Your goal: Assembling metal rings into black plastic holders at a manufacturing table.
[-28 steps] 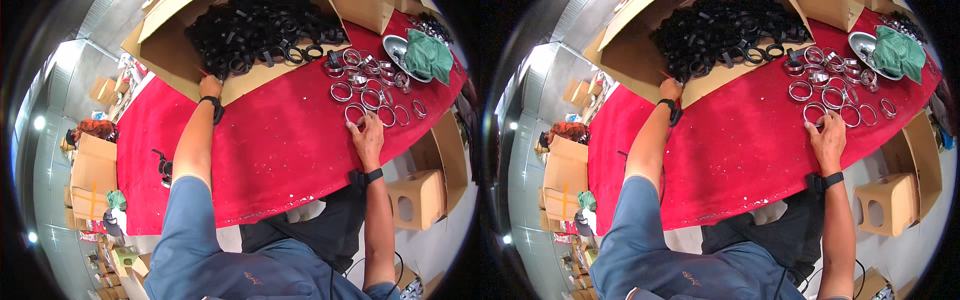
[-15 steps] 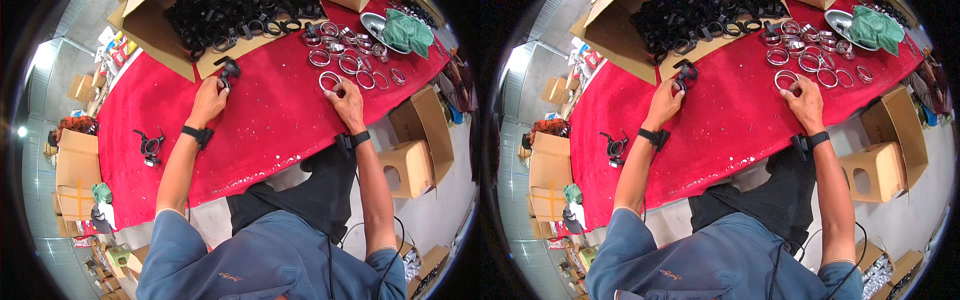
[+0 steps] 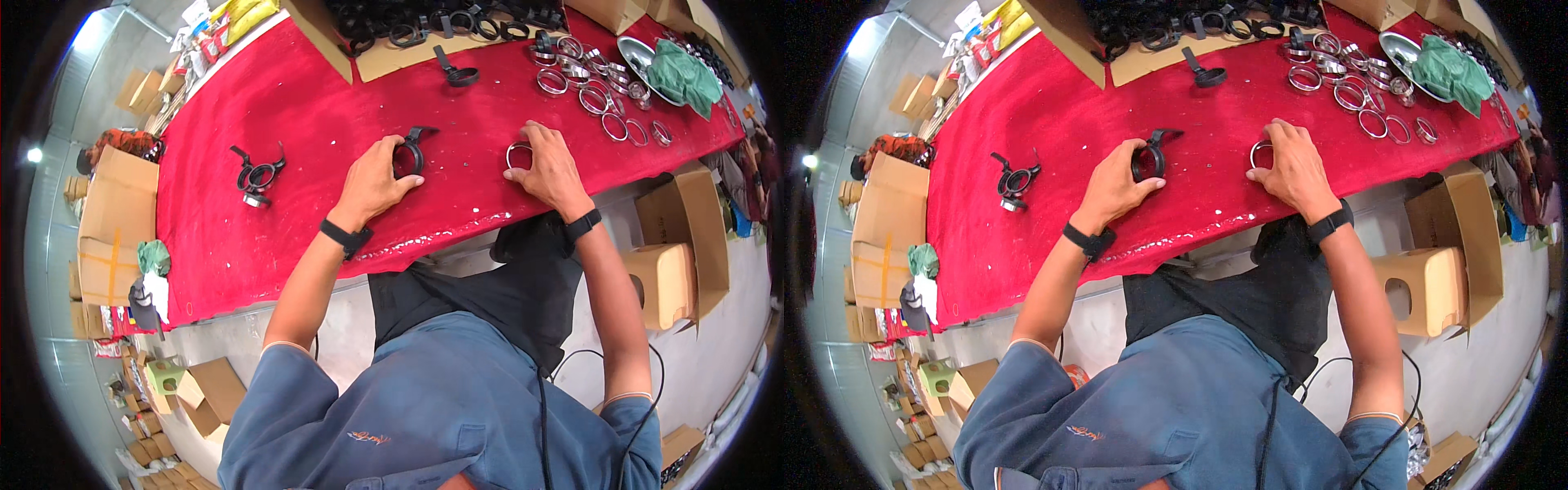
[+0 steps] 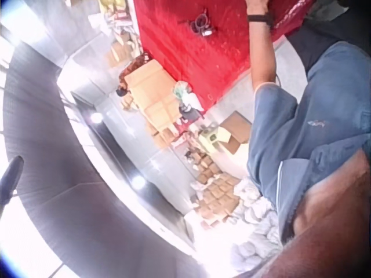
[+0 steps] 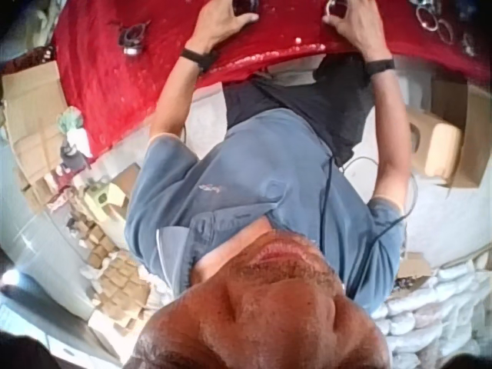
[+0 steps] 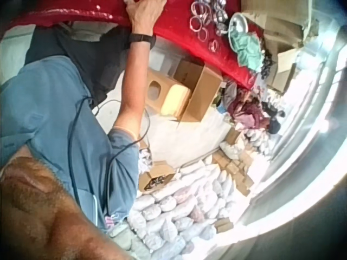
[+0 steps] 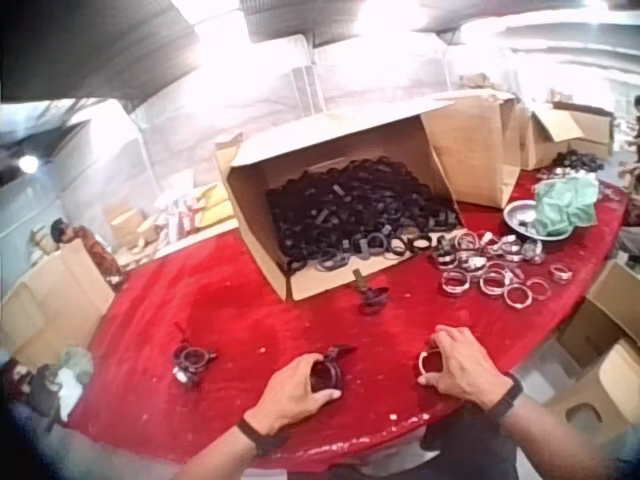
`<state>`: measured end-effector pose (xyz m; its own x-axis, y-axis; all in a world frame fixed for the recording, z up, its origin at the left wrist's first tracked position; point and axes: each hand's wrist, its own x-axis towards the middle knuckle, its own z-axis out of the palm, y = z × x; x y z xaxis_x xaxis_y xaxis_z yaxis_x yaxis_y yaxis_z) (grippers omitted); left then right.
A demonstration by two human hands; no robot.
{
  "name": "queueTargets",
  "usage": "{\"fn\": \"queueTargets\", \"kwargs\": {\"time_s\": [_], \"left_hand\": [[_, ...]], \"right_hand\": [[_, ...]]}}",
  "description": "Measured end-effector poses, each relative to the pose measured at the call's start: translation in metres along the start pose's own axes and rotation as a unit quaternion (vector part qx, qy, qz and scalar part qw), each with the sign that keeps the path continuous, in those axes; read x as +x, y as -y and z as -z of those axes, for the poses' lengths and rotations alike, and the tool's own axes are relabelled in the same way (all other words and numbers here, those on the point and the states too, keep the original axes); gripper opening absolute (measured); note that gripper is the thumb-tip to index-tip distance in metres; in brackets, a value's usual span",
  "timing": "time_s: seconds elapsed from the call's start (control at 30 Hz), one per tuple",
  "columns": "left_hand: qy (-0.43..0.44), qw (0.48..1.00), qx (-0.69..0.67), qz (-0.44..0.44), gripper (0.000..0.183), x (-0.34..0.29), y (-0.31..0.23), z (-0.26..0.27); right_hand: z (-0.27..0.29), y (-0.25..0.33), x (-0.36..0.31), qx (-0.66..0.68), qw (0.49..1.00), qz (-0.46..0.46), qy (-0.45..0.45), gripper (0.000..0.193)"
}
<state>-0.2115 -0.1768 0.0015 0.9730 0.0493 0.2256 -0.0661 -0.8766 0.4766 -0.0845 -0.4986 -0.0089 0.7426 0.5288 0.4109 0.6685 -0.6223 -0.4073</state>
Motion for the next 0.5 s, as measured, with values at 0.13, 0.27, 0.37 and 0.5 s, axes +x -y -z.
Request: {"fn": "queueTargets", "kwargs": {"time_s": [0.13,0.27,0.37,0.5], "left_hand": [[-0.048,0.999,0.006,0.023,0.068,-0.001,0.001,-0.005],[-0.055,0.980,-0.158,0.108,0.075,0.004,-0.003,0.004],[-0.062,0.962,-0.232,0.127,0.084,0.004,0.003,0.013],[-0.061,0.994,-0.025,0.087,0.087,-0.004,0.001,0.010]], "right_hand": [[0.000,0.001,0.019,-0.037,0.990,0.003,0.139,0.067],[0.002,-0.008,0.025,0.056,0.998,0.010,0.025,0.066],[0.003,-0.009,0.027,0.083,0.994,-0.048,0.055,0.062],[-0.001,-0.019,0.032,0.494,0.852,-0.170,-0.024,0.049]]}}
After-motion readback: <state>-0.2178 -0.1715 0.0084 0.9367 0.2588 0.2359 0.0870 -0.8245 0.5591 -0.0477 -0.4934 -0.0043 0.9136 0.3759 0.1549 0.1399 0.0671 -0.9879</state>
